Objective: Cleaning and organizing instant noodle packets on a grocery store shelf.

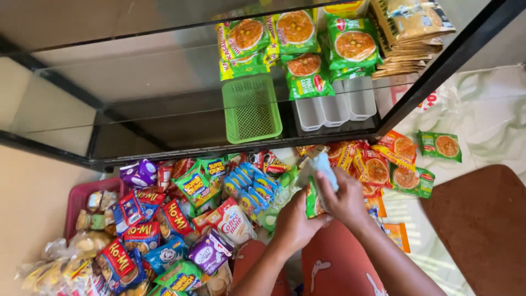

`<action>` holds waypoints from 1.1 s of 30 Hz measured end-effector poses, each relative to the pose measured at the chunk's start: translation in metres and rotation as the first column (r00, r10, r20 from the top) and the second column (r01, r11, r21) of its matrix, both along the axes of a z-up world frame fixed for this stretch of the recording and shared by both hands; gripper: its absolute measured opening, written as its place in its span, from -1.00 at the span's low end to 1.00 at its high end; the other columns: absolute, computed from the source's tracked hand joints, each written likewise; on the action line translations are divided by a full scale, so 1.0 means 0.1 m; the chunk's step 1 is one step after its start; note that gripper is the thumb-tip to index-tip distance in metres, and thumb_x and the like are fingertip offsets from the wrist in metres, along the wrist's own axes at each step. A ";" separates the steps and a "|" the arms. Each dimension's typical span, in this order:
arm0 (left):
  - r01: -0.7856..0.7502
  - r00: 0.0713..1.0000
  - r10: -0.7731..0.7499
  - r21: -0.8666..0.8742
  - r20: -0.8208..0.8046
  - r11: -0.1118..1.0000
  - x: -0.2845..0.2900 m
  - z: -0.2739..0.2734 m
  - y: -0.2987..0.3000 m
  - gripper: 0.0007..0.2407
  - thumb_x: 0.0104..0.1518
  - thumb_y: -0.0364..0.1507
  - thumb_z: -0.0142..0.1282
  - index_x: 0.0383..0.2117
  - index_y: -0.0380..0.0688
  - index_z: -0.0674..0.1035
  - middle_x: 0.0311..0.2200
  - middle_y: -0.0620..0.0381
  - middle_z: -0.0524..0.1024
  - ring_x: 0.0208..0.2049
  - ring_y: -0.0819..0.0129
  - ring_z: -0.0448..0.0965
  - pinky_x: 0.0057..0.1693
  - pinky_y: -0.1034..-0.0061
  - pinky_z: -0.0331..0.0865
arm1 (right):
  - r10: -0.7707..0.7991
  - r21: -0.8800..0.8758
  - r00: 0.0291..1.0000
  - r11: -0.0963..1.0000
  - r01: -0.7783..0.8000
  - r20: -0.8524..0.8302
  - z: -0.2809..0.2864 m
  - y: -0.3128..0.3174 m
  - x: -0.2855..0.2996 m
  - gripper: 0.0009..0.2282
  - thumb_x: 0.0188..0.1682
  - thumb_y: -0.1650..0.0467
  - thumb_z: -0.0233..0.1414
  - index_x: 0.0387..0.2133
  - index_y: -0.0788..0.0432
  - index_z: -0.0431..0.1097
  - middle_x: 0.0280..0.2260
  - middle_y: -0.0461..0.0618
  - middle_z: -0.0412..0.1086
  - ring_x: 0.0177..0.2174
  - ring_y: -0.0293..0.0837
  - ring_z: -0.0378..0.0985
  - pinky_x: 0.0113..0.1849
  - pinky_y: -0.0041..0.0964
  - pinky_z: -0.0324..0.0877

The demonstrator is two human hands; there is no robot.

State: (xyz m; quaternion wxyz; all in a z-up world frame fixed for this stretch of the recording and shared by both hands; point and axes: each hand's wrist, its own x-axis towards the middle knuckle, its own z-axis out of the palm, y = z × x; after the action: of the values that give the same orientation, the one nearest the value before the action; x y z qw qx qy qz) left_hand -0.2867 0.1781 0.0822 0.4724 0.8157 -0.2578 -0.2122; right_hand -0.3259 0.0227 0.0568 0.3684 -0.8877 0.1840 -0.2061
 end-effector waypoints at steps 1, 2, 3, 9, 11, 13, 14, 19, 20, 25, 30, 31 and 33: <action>0.000 1.000 0.000 0.005 -0.008 1.000 -0.05 -0.01 0.05 -0.26 -0.23 -0.40 0.49 0.19 -0.14 0.35 -0.03 -0.12 0.53 -0.03 0.05 0.58 0.06 0.33 0.44 | 0.000 0.005 1.000 1.000 0.000 -0.008 -0.05 -0.06 0.02 -0.67 0.02 0.17 0.12 -0.26 0.23 0.53 -0.38 0.17 0.52 -0.36 0.00 0.60 -0.29 -0.16 0.45; 0.001 1.000 -0.001 -0.006 -0.020 1.000 -0.10 -0.01 0.09 -0.34 -0.14 -0.38 0.45 0.18 -0.12 0.39 -0.03 -0.08 0.58 -0.03 0.07 0.61 0.08 0.34 0.46 | -0.167 0.209 0.986 0.965 0.159 0.024 -0.11 -0.12 0.04 -0.65 0.05 0.16 0.11 -0.31 0.26 0.54 -0.45 0.09 0.53 -0.43 -0.08 0.58 -0.35 -0.20 0.45; -0.001 1.000 0.001 -0.020 -0.022 1.000 -0.11 -0.03 0.11 -0.41 -0.06 -0.35 0.42 0.17 -0.10 0.44 -0.03 -0.04 0.62 -0.02 0.09 0.64 0.09 0.35 0.47 | -0.331 0.404 0.943 0.867 0.292 0.030 -0.17 -0.21 0.11 -0.62 0.08 0.15 0.09 -0.37 0.29 0.55 -0.52 0.00 0.53 -0.49 -0.16 0.55 -0.41 -0.23 0.44; -0.055 0.998 0.046 -0.215 -0.048 0.975 -0.08 -0.07 0.27 -0.40 -0.06 -0.40 0.40 0.17 -0.20 0.39 -0.01 -0.10 0.59 -0.02 0.02 0.66 0.09 0.30 0.48 | -0.225 0.825 0.973 0.538 0.173 -0.056 0.20 -0.54 0.11 -0.56 -0.01 0.12 0.12 -0.18 0.31 0.46 -0.45 -0.05 0.47 -0.51 -0.17 0.49 -0.43 -0.11 0.45; -0.059 0.996 0.051 -0.109 -0.078 0.992 -0.06 -0.02 0.24 -0.38 -0.08 -0.38 0.39 0.18 -0.14 0.36 -0.05 -0.09 0.60 -0.06 -0.02 0.65 0.04 0.27 0.49 | 0.042 0.636 0.994 0.771 0.031 -0.099 0.21 -0.30 0.03 -0.54 -0.06 0.12 0.13 -0.08 0.25 0.43 -0.45 -0.04 0.52 -0.47 -0.18 0.56 -0.39 -0.17 0.48; -0.050 0.993 0.049 -0.004 -0.106 0.999 -0.05 -0.06 0.21 -0.35 -0.10 -0.36 0.39 0.19 -0.09 0.32 -0.09 -0.09 0.60 -0.10 -0.06 0.63 -0.02 0.23 0.49 | 0.275 0.410 0.938 0.896 -0.170 -0.213 0.31 -0.03 -0.07 -0.50 -0.11 0.13 0.13 0.02 0.19 0.40 -0.44 -0.04 0.57 -0.44 -0.19 0.63 -0.36 -0.22 0.51; -0.044 0.999 0.042 -0.042 -0.034 0.998 -0.06 -0.12 0.22 -0.42 -0.08 -0.35 0.41 0.10 -0.09 0.35 -0.12 -0.10 0.63 -0.12 -0.08 0.66 -0.03 0.21 0.51 | 0.290 0.074 0.957 0.954 -0.289 0.004 0.39 0.15 -0.11 -0.60 -0.06 0.17 0.16 -0.13 0.26 0.42 -0.38 0.09 0.54 -0.39 -0.04 0.60 -0.34 -0.16 0.49; -0.001 0.999 0.007 0.105 -0.049 0.995 -0.02 0.03 0.20 -0.39 -0.12 -0.34 0.35 0.11 -0.03 0.29 -0.16 -0.13 0.61 -0.17 -0.16 0.65 -0.10 0.12 0.50 | 0.064 -0.329 0.981 0.944 0.000 0.186 0.11 0.21 -0.03 -0.69 -0.11 0.31 0.24 -0.61 0.30 0.33 -0.57 0.25 0.37 -0.54 0.18 0.48 -0.47 0.03 0.36; 0.021 0.999 -0.017 0.095 -0.045 0.995 -0.04 0.06 0.21 -0.33 -0.15 -0.34 0.36 0.16 -0.03 0.26 -0.19 -0.17 0.61 -0.19 -0.18 0.63 -0.11 0.11 0.50 | 0.019 -0.281 0.977 0.959 0.043 0.212 0.09 0.19 -0.01 -0.67 -0.07 0.33 0.24 -0.64 0.30 0.29 -0.61 0.24 0.35 -0.59 0.17 0.46 -0.51 0.03 0.33; 0.034 0.999 -0.034 0.042 0.005 0.999 -0.04 0.11 0.21 -0.36 -0.11 -0.32 0.39 0.14 -0.08 0.30 -0.21 -0.24 0.60 -0.20 -0.22 0.62 -0.12 0.08 0.47 | -0.040 -0.199 0.918 0.972 0.128 0.394 0.02 -0.17 0.15 -0.76 0.11 0.37 0.14 -0.49 0.29 0.39 -0.57 0.18 0.38 -0.59 0.07 0.49 -0.50 -0.08 0.35; -0.051 0.989 0.024 -0.186 -0.146 0.981 0.05 -0.15 0.30 -0.32 -0.14 -0.40 0.49 0.11 -0.17 0.28 -0.07 -0.02 0.57 -0.05 0.15 0.64 0.06 0.34 0.47 | -0.492 0.378 0.853 0.834 0.403 0.175 -0.12 -1.07 0.21 -0.47 0.28 0.11 0.11 -0.47 0.39 0.46 -0.51 0.21 0.43 -0.55 -0.14 0.38 -0.41 -0.05 0.29; -0.059 0.988 0.031 -0.185 -0.152 0.981 0.05 -0.20 0.28 -0.32 -0.14 -0.40 0.49 0.11 -0.17 0.28 -0.07 -0.02 0.57 -0.05 0.15 0.64 0.06 0.34 0.47 | -0.485 0.376 0.858 0.837 0.399 0.170 -0.10 -0.99 0.18 -0.47 0.28 0.11 0.11 -0.47 0.39 0.46 -0.51 0.21 0.43 -0.55 -0.14 0.38 -0.41 -0.05 0.29; -0.147 0.957 -0.001 -0.485 -0.290 0.862 0.08 -0.31 0.20 -0.47 -0.04 -0.49 0.42 0.10 -0.23 0.42 -0.01 0.07 0.60 0.02 0.31 0.63 0.15 0.42 0.51 | -0.241 0.323 0.965 0.926 0.196 0.106 -0.03 -0.87 0.15 -0.61 0.04 0.15 0.18 -0.16 0.29 0.49 -0.36 0.13 0.51 -0.46 -0.04 0.56 -0.40 -0.05 0.43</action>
State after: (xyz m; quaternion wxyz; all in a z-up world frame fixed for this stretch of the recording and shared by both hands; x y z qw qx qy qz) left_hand -0.2788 0.1977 0.0509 0.7074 0.6356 -0.2030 -0.2331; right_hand -0.3114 -0.0644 0.0541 0.4898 -0.7757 0.2848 -0.2781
